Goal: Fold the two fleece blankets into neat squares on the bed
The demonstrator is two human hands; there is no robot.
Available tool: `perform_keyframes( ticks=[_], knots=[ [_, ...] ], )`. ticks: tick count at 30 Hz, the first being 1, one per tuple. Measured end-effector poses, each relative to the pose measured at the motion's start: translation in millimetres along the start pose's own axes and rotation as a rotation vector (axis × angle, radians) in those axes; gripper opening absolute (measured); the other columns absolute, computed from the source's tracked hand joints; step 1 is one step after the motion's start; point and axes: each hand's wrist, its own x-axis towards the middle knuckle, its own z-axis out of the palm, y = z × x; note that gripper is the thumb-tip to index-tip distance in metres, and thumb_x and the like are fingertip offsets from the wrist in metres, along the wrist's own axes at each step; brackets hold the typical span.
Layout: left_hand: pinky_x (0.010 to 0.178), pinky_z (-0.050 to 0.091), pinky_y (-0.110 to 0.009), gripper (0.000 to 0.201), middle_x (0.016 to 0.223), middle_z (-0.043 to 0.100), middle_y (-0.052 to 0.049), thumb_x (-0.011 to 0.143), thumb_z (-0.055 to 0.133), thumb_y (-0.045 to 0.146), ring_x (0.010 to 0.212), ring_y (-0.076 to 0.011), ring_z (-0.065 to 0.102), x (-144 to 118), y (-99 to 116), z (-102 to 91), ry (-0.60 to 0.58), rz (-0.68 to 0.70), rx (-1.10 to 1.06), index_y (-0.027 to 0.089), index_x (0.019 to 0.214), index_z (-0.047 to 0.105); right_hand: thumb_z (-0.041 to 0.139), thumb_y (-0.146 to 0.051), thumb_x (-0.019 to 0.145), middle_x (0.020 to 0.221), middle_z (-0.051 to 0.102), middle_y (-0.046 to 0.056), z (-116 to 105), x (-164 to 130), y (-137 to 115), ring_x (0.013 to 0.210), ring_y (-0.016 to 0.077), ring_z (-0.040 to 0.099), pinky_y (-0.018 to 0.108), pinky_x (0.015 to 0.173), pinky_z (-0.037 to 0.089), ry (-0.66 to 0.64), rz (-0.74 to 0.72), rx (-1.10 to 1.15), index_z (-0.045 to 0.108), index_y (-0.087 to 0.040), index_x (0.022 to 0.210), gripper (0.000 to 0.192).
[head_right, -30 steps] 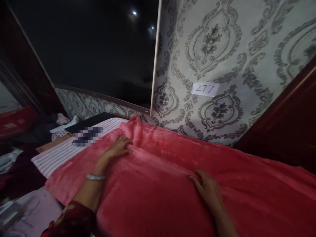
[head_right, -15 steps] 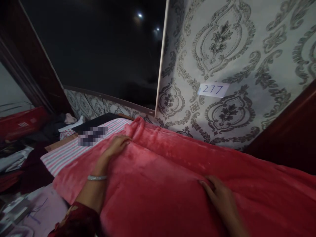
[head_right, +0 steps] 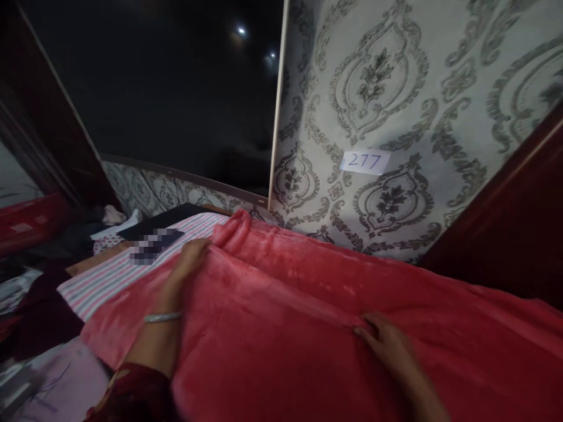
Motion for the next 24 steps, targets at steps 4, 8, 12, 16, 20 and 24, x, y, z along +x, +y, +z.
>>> perform_keyframes(
  ticks=[4,8,12,16,20,24],
  knots=[
    [0.095,0.044,-0.034,0.035,0.109,0.069,-0.014,0.092,0.036,0.014,0.107,-0.0252,0.062,4,7,-4.2,0.064,0.021,0.03,0.014,0.111,0.065,0.051,-0.06,0.077,0.103,0.076,0.013,-4,-1,-5,0.095,0.0323,0.07,0.041,0.083,0.055,0.048,0.005,0.004,0.071,-0.022,0.087,0.044],
    [0.09,0.046,-0.037,0.035,0.108,0.069,-0.019,0.092,0.035,0.014,0.103,-0.0295,0.064,4,14,-12.0,0.078,0.022,0.099,0.01,0.11,0.065,0.046,-0.061,0.081,0.092,0.075,0.012,-8,-1,-20,0.084,0.0297,0.07,0.039,0.075,0.055,0.146,-0.026,-0.007,0.066,-0.023,0.083,0.044],
    [0.09,0.047,-0.037,0.033,0.109,0.068,-0.018,0.091,0.038,0.015,0.105,-0.0296,0.063,0,13,-36.1,0.071,0.091,0.162,0.011,0.111,0.065,0.043,-0.061,0.084,0.084,0.073,0.012,-24,-6,-29,0.078,0.0276,0.068,0.039,0.072,0.055,0.253,-0.138,-0.063,0.064,-0.023,0.079,0.044],
    [0.092,0.047,-0.037,0.031,0.109,0.068,-0.016,0.091,0.04,0.014,0.108,-0.0285,0.062,-18,4,-64.7,0.047,0.18,0.206,0.014,0.108,0.065,0.042,-0.057,0.089,0.088,0.072,0.013,-45,-33,-30,0.08,0.0265,0.068,0.04,0.076,0.056,0.313,-0.226,-0.098,0.066,-0.022,0.086,0.043],
    [0.088,0.049,-0.038,0.028,0.104,0.069,-0.015,0.093,0.04,0.018,0.103,-0.0278,0.064,-53,-11,-76.0,0.027,0.318,0.244,0.016,0.107,0.065,0.045,-0.056,0.091,0.093,0.073,0.012,-56,-73,-24,0.086,0.0272,0.07,0.039,0.079,0.057,0.308,-0.226,-0.133,0.069,-0.022,0.092,0.041],
    [0.084,0.05,-0.037,0.022,0.095,0.068,-0.013,0.095,0.046,0.026,0.093,-0.0269,0.066,-89,-23,-73.6,-0.036,0.426,0.264,0.016,0.097,0.066,0.043,-0.055,0.092,0.096,0.074,0.012,-52,-107,-19,0.087,0.027,0.072,0.037,0.076,0.059,0.219,-0.217,-0.146,0.071,-0.023,0.092,0.042]
  ],
)
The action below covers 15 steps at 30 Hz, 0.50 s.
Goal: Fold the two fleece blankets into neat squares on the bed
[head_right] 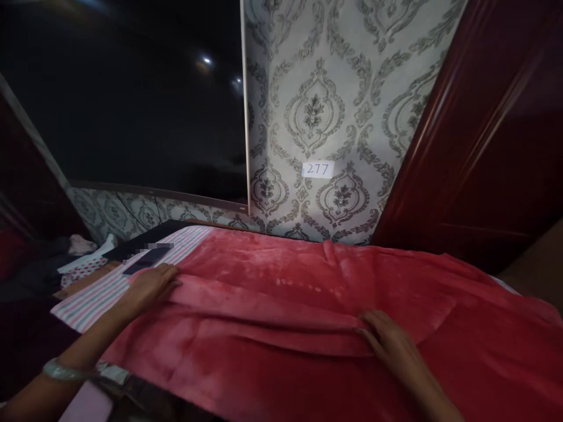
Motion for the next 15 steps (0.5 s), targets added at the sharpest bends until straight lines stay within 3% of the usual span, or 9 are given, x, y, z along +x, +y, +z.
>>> perform_keyframes(
  ticks=[6,9,15],
  knots=[
    [0.082,0.05,-0.038,0.028,0.097,0.067,-0.015,0.086,0.044,0.008,0.092,-0.0274,0.064,-21,1,-9.7,0.003,0.019,0.015,0.013,0.102,0.067,0.045,-0.048,0.091,0.099,0.073,0.011,-3,-21,-9,0.091,0.0268,0.07,0.038,0.08,0.058,-0.055,0.05,-0.026,0.07,-0.024,0.095,0.035],
    [0.081,0.049,-0.04,0.024,0.096,0.067,-0.016,0.084,0.046,0.011,0.094,-0.0301,0.064,-19,-4,-15.0,0.029,-0.043,0.02,0.014,0.092,0.068,0.047,-0.048,0.089,0.102,0.073,0.011,-3,-22,-3,0.095,0.0282,0.069,0.041,0.083,0.056,-0.111,0.068,-0.058,0.07,-0.023,0.1,0.036],
    [0.082,0.051,-0.036,0.027,0.098,0.072,-0.013,0.084,0.041,0.016,0.095,-0.028,0.068,-20,-18,-5.5,0.01,-0.138,-0.144,0.017,0.095,0.065,0.042,-0.046,0.086,0.089,0.073,0.013,-3,-28,23,0.084,0.0302,0.068,0.044,0.079,0.055,-0.09,0.105,-0.109,0.068,-0.022,0.085,0.036]
  ],
)
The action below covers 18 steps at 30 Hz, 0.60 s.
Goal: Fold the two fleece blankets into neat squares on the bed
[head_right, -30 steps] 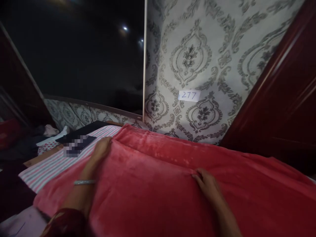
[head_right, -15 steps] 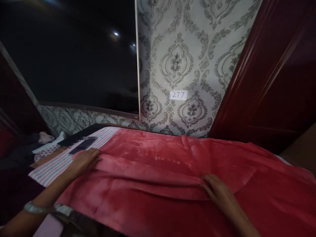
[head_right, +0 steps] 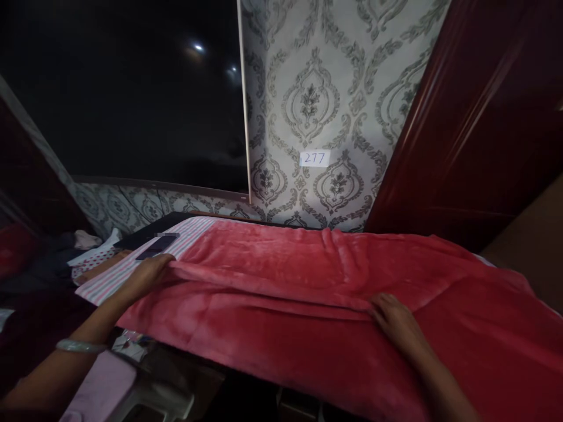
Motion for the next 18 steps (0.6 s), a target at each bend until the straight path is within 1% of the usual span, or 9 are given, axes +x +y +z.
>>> perform_keyframes(
  ticks=[2,4,6,9,11,13,15,16,18],
  knots=[
    [0.081,0.051,-0.035,0.031,0.101,0.073,-0.013,0.085,0.038,0.018,0.095,-0.0271,0.069,3,0,-5.0,0.039,-0.04,-0.024,0.017,0.1,0.065,0.041,-0.046,0.085,0.086,0.074,0.012,-5,2,2,0.08,0.0291,0.068,0.041,0.074,0.054,0.062,0.051,0.024,0.065,-0.023,0.083,0.033],
    [0.082,0.051,-0.033,0.034,0.11,0.071,-0.013,0.086,0.037,0.019,0.099,-0.0265,0.068,9,3,-20.9,0.115,-0.076,0.004,0.017,0.106,0.064,0.04,-0.045,0.084,0.083,0.073,0.011,-17,9,-3,0.075,0.0274,0.068,0.038,0.069,0.053,0.151,0.125,0.048,0.06,-0.024,0.082,0.029],
    [0.081,0.05,-0.033,0.035,0.116,0.069,-0.012,0.087,0.038,0.019,0.101,-0.0263,0.067,16,9,-47.1,0.157,-0.105,0.083,0.018,0.112,0.063,0.04,-0.044,0.083,0.083,0.072,0.011,-37,20,-13,0.074,0.0265,0.067,0.036,0.068,0.051,0.234,0.17,0.056,0.058,-0.024,0.084,0.026],
    [0.076,0.046,-0.032,0.033,0.113,0.069,-0.01,0.09,0.036,0.018,0.096,-0.0256,0.066,26,18,-95.8,0.173,-0.142,0.241,0.018,0.113,0.06,0.042,-0.041,0.084,0.086,0.071,0.012,-76,37,-34,0.077,0.0265,0.066,0.035,0.069,0.048,0.294,0.18,0.027,0.056,-0.023,0.085,0.023],
    [0.076,0.045,-0.03,0.029,0.105,0.069,-0.01,0.095,0.034,0.026,0.092,-0.0247,0.064,30,20,-127.0,0.203,-0.156,0.335,0.017,0.106,0.06,0.042,-0.037,0.086,0.092,0.071,0.014,-103,45,-49,0.083,0.0266,0.065,0.035,0.073,0.046,0.338,0.207,-0.004,0.056,-0.022,0.087,0.021],
    [0.076,0.044,-0.03,0.033,0.099,0.067,-0.01,0.098,0.036,0.038,0.09,-0.0244,0.062,33,21,-153.8,0.254,-0.178,0.39,0.016,0.098,0.06,0.041,-0.032,0.088,0.1,0.071,0.016,-129,47,-61,0.09,0.0264,0.064,0.035,0.076,0.045,0.39,0.261,-0.058,0.059,-0.02,0.093,0.022],
    [0.078,0.044,-0.03,0.038,0.097,0.066,-0.01,0.098,0.038,0.045,0.09,-0.0235,0.06,34,22,-176.4,0.321,-0.2,0.372,0.014,0.097,0.059,0.04,-0.03,0.091,0.108,0.07,0.017,-153,47,-66,0.095,0.0267,0.064,0.035,0.076,0.044,0.435,0.328,-0.159,0.062,-0.017,0.104,0.028],
    [0.081,0.044,-0.03,0.04,0.097,0.065,-0.009,0.098,0.038,0.046,0.091,-0.0225,0.06,34,22,-186.4,0.353,-0.204,0.334,0.012,0.099,0.059,0.04,-0.031,0.093,0.111,0.069,0.017,-165,47,-65,0.096,0.0272,0.063,0.036,0.076,0.044,0.46,0.352,-0.221,0.062,-0.016,0.109,0.032],
    [0.089,0.043,-0.032,0.039,0.101,0.062,-0.008,0.097,0.038,0.042,0.097,-0.0209,0.057,33,21,-204.5,0.41,-0.194,0.223,0.009,0.106,0.058,0.036,-0.035,0.097,0.113,0.068,0.02,-189,48,-55,0.097,0.0288,0.063,0.04,0.074,0.042,0.509,0.344,-0.347,0.062,-0.013,0.118,0.04]
  ],
)
